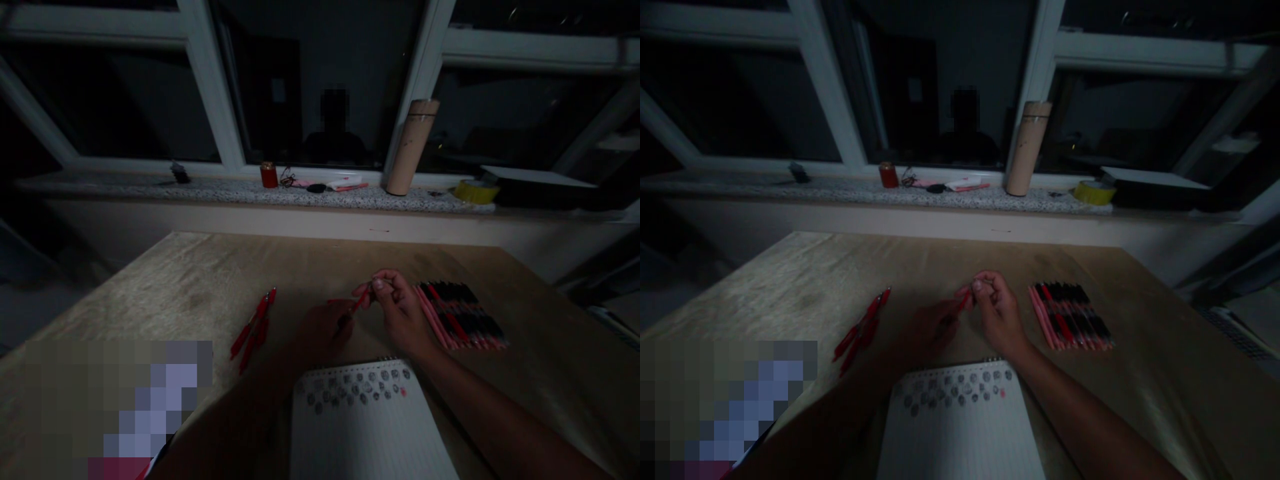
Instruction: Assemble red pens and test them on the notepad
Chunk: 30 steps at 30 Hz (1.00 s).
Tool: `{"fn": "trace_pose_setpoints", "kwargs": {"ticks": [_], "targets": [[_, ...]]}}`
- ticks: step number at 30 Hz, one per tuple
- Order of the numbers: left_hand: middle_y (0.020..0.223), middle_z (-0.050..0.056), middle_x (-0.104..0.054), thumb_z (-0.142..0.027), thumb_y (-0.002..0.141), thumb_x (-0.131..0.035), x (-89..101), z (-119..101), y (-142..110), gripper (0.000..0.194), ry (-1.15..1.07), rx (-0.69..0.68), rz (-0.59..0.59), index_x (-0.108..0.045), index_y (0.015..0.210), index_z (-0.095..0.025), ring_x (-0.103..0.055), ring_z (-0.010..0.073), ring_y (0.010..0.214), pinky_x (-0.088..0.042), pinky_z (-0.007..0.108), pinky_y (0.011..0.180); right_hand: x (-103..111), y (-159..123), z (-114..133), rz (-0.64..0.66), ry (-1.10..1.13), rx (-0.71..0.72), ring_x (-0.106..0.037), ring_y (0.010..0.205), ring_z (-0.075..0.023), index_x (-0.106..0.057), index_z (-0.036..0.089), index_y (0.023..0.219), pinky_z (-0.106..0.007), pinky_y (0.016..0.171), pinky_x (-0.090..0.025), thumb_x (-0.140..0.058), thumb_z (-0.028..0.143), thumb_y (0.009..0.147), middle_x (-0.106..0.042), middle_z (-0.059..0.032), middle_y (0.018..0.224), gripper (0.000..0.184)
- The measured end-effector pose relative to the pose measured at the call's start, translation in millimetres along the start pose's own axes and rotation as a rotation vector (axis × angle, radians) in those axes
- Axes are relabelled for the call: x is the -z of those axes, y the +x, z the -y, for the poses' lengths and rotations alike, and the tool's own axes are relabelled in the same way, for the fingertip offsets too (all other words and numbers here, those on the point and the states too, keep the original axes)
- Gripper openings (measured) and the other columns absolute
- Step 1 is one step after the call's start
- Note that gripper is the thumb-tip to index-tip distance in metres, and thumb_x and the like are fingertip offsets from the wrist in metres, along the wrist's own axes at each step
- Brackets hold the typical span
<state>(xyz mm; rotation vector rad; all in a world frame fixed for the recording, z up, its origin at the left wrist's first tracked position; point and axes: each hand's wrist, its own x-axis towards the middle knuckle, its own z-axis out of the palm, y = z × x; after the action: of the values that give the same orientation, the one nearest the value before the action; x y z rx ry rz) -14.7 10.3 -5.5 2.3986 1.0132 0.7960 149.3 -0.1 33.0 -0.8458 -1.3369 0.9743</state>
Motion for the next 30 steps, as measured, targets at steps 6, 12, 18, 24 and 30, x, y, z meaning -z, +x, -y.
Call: {"fn": "trace_pose_setpoints", "kwargs": {"ticks": [6,12,18,24,30], "targets": [[0.082,0.004,-0.061,-0.025,0.086,-0.04,0.4,-1.0,0.8,0.027,0.009,0.006,0.003,-0.054,0.106,-0.015,-0.054,0.0132,0.07,-0.041,0.024,0.065,1.4,0.4,-2.4,-0.003,0.014,0.013,-0.058,0.062,-0.0128,-0.045,0.021,0.092,-0.028,0.062,-0.044,-0.047,0.038,0.091,-0.069,-0.0034,0.078,0.017],[0.085,0.005,-0.063,-0.027,0.087,-0.039,0.5,-1.7,0.6,0.029,0.008,0.021,0.005,-0.052,0.11,-0.015,-0.057,0.0142,0.074,-0.042,0.025,0.068,0.5,0.3,0.0,0.002,0.014,0.008,-0.057,0.059,-0.013,-0.044,0.021,0.091,-0.027,0.058,-0.043,-0.047,0.041,0.09,-0.069,-0.0042,0.079,0.02],[0.082,0.005,-0.063,-0.026,0.086,-0.04,0.8,-3.3,0.3,0.029,-0.003,0.022,0.001,-0.054,0.109,-0.014,-0.056,0.0134,0.07,-0.042,0.025,0.066,0.4,-0.2,4.2,0.006,0.014,-0.017,-0.056,0.058,-0.0127,-0.046,0.021,0.09,-0.027,0.058,-0.044,-0.049,0.042,0.089,-0.069,-0.0042,0.079,0.021],[0.089,0.007,-0.063,-0.027,0.086,-0.04,-2.0,2.1,0.1,0.032,-0.035,-0.006,-0.013,-0.052,0.112,-0.014,-0.056,0.0139,0.073,-0.043,0.026,0.068,1.9,-1.8,3.8,0.013,-0.049,-0.024,-0.056,0.061,-0.0131,-0.051,0.02,0.089,-0.027,0.059,-0.045,-0.053,0.042,0.086,-0.07,-0.0054,0.08,0.022],[0.086,0.005,-0.062,-0.028,0.087,-0.039,-1.0,2.1,-0.4,0.033,-0.014,0.003,-0.011,-0.051,0.115,-0.015,-0.056,0.0136,0.073,-0.042,0.025,0.068,1.5,-1.1,3.9,0.022,-0.016,-0.001,-0.054,0.059,-0.0122,-0.05,0.02,0.088,-0.027,0.059,-0.044,-0.051,0.041,0.088,-0.069,-0.0054,0.081,0.021]]}}
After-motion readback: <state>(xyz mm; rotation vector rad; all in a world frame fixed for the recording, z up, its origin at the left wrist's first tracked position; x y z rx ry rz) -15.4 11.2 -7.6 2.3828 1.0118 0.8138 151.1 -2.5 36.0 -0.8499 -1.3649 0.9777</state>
